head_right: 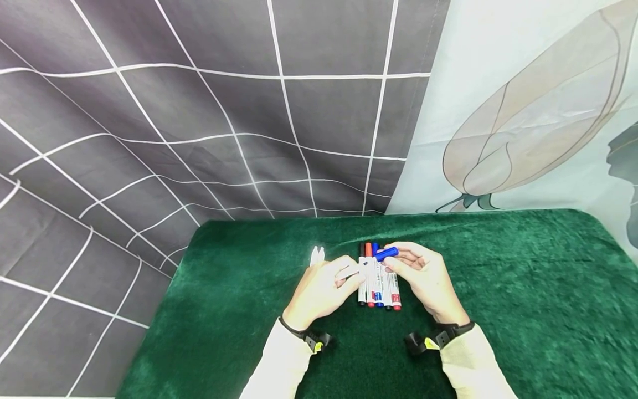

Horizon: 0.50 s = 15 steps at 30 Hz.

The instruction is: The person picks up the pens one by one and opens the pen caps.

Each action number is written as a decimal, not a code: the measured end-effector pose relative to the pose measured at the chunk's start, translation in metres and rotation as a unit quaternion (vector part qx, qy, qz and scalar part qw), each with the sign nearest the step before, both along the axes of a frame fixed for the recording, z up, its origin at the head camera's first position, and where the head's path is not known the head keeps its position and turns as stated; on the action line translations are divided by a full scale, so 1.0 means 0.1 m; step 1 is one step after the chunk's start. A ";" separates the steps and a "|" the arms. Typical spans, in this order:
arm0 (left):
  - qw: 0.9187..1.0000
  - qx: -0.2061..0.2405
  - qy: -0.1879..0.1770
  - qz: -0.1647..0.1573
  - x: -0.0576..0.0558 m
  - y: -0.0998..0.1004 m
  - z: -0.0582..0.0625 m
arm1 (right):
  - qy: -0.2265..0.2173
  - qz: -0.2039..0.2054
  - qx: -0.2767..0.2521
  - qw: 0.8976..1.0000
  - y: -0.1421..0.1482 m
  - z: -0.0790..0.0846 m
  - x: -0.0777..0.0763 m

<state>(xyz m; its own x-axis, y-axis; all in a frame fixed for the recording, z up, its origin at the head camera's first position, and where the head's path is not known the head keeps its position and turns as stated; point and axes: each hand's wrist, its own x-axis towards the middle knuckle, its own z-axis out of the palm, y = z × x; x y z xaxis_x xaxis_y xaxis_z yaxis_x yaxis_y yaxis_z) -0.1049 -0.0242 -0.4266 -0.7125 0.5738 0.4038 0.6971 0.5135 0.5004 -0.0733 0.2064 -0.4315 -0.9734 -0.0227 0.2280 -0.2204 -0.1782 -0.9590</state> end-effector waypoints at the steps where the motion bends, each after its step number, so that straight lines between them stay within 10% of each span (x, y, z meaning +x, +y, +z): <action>1: 1.000 -0.001 0.005 0.003 0.00 -0.01 0.00 | 0.005 -0.004 -0.005 1.000 0.01 0.00 -0.01; 15: 0.997 -0.006 -0.013 0.080 -0.04 -0.12 0.07 | 0.006 -0.066 0.015 0.998 0.18 0.03 -0.02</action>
<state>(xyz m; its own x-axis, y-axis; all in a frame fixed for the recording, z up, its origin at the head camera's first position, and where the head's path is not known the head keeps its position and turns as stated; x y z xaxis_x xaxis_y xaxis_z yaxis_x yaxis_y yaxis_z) -0.1087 -0.0361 -0.4199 -0.8060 0.4563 0.3770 0.5919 0.6238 0.5104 -0.0758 0.2248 -0.4284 -0.9655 0.0976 0.2415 -0.2522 -0.1176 -0.9605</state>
